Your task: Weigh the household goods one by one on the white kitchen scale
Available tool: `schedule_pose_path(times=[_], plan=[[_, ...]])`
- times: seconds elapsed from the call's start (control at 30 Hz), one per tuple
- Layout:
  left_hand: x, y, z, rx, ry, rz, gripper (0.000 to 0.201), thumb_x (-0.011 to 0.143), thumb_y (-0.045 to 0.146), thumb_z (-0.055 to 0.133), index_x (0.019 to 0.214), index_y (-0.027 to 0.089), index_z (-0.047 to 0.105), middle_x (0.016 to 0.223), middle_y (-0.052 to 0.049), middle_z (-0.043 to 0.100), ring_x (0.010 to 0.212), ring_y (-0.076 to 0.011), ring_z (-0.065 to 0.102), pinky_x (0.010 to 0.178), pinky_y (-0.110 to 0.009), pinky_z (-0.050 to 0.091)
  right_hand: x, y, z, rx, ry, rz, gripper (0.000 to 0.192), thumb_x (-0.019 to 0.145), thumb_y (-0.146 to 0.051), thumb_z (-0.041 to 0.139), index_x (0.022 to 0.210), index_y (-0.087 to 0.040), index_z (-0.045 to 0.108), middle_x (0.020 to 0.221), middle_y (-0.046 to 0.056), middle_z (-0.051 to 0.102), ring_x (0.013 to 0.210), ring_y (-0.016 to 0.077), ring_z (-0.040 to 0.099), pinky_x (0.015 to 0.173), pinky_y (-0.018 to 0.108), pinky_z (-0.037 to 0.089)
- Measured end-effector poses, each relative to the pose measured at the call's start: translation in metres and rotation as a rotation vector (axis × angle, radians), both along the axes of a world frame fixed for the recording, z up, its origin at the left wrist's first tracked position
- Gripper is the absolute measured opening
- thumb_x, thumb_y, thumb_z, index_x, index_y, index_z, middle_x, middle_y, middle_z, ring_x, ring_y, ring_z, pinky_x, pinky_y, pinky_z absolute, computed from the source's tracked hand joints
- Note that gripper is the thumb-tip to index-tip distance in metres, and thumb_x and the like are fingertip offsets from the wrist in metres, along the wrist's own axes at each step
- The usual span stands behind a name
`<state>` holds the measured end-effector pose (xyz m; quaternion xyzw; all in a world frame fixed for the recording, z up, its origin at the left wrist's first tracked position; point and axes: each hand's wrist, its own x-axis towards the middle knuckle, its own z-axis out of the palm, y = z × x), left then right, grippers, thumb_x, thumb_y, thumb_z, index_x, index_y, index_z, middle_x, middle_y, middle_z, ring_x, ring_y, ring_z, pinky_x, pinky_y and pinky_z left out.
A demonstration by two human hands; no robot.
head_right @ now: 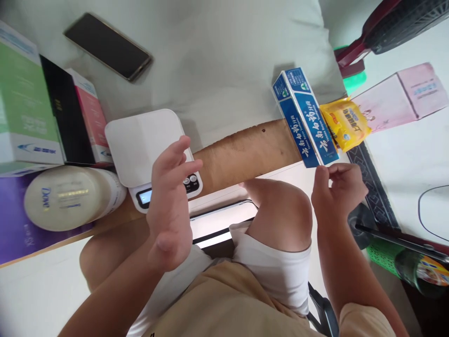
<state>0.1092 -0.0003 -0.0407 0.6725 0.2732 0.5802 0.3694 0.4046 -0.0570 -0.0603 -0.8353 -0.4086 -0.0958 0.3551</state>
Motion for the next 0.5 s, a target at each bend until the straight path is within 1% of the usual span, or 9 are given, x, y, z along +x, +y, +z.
schedule_pose_path(times=[0.1, 0.17, 0.23, 0.27, 0.33, 0.37, 0.43, 0.47, 0.5], plan=[[-0.005, 0.003, 0.001, 0.007, 0.014, 0.039, 0.066, 0.096, 0.07, 0.029, 0.141, 0.03, 0.055, 0.15, -0.009, 0.05, 0.145, -0.0302, 0.047, 0.119, -0.05, 0.042, -0.031, 0.011, 0.018, 0.012, -0.014, 0.206, 0.023, 0.069, -0.043, 0.055, 0.066, -0.02, 0.058, 0.063, 0.003, 0.058, 0.059, 0.0144, 0.058, 0.062, 0.031, 0.047], [-0.008, 0.004, 0.005, 0.008, -0.026, 0.083, 0.065, 0.096, 0.071, 0.03, 0.137, 0.029, 0.058, 0.142, -0.009, 0.056, 0.139, -0.0284, 0.052, 0.115, -0.048, 0.046, -0.062, 0.028, 0.031, -0.012, -0.002, 0.384, 0.025, 0.073, -0.044, 0.058, 0.07, -0.02, 0.062, 0.068, 0.002, 0.062, 0.065, 0.0133, 0.06, 0.067, 0.031, 0.05], [-0.012, 0.002, 0.011, 0.007, -0.087, 0.117, 0.057, 0.098, 0.067, 0.034, 0.123, 0.025, 0.064, 0.119, -0.009, 0.065, 0.119, -0.0257, 0.064, 0.101, -0.043, 0.055, -0.1, 0.053, 0.044, -0.03, 0.008, 0.589, 0.023, 0.078, -0.044, 0.061, 0.077, -0.021, 0.064, 0.074, 0.001, 0.064, 0.07, 0.0117, 0.061, 0.071, 0.029, 0.052], [-0.014, 0.0, 0.016, 0.001, -0.126, 0.137, 0.05, 0.1, 0.062, 0.036, 0.112, 0.023, 0.066, 0.102, -0.007, 0.067, 0.102, -0.0232, 0.068, 0.089, -0.041, 0.057, -0.121, 0.066, 0.05, -0.055, 0.004, 0.771, 0.021, 0.082, -0.042, 0.06, 0.083, -0.021, 0.065, 0.078, 0.001, 0.065, 0.073, 0.0112, 0.061, 0.071, 0.028, 0.052], [-0.022, -0.005, 0.026, -0.019, -0.161, 0.17, 0.039, 0.1, 0.05, 0.041, 0.088, 0.021, 0.064, 0.073, -0.004, 0.06, 0.073, -0.0185, 0.062, 0.066, -0.038, 0.051, -0.165, 0.091, 0.063, -0.073, 0.012, 1.017, 0.017, 0.085, -0.036, 0.059, 0.094, -0.022, 0.065, 0.085, 0.0, 0.066, 0.078, 0.0103, 0.061, 0.075, 0.027, 0.054], [-0.027, -0.007, 0.031, -0.018, -0.162, 0.202, 0.038, 0.1, 0.047, 0.041, 0.08, 0.02, 0.06, 0.063, -0.002, 0.055, 0.063, -0.0169, 0.056, 0.06, -0.038, 0.046, -0.187, 0.101, 0.069, -0.126, 0.031, 1.11, 0.018, 0.086, -0.034, 0.06, 0.099, -0.022, 0.064, 0.091, 0.001, 0.065, 0.083, 0.0105, 0.062, 0.078, 0.027, 0.055], [-0.043, -0.009, 0.041, 0.028, -0.142, 0.293, 0.047, 0.102, 0.048, 0.035, 0.07, 0.021, 0.056, 0.056, -0.001, 0.048, 0.056, -0.0164, 0.05, 0.058, -0.04, 0.041, -0.228, 0.118, 0.08, -0.221, 0.069, 1.216, 0.022, 0.087, -0.034, 0.061, 0.107, -0.023, 0.062, 0.1, 0.0, 0.063, 0.094, 0.0118, 0.061, 0.081, 0.027, 0.056], [-0.052, -0.007, 0.045, 0.06, -0.132, 0.348, 0.052, 0.103, 0.052, 0.031, 0.067, 0.022, 0.055, 0.055, -0.001, 0.048, 0.056, -0.0172, 0.05, 0.06, -0.042, 0.042, -0.247, 0.123, 0.084, -0.277, 0.086, 1.239, 0.024, 0.088, -0.035, 0.061, 0.109, -0.024, 0.061, 0.105, 0.0, 0.061, 0.1, 0.0125, 0.061, 0.085, 0.028, 0.057], [-0.063, -0.004, 0.048, 0.043, -0.118, 0.399, 0.055, 0.101, 0.058, 0.03, 0.066, 0.024, 0.055, 0.056, -0.001, 0.048, 0.059, -0.0184, 0.052, 0.065, -0.044, 0.046, -0.264, 0.127, 0.088, -0.31, 0.105, 1.248, 0.027, 0.088, -0.036, 0.062, 0.113, -0.024, 0.061, 0.109, -0.001, 0.06, 0.105, 0.0128, 0.059, 0.09, 0.029, 0.057]])
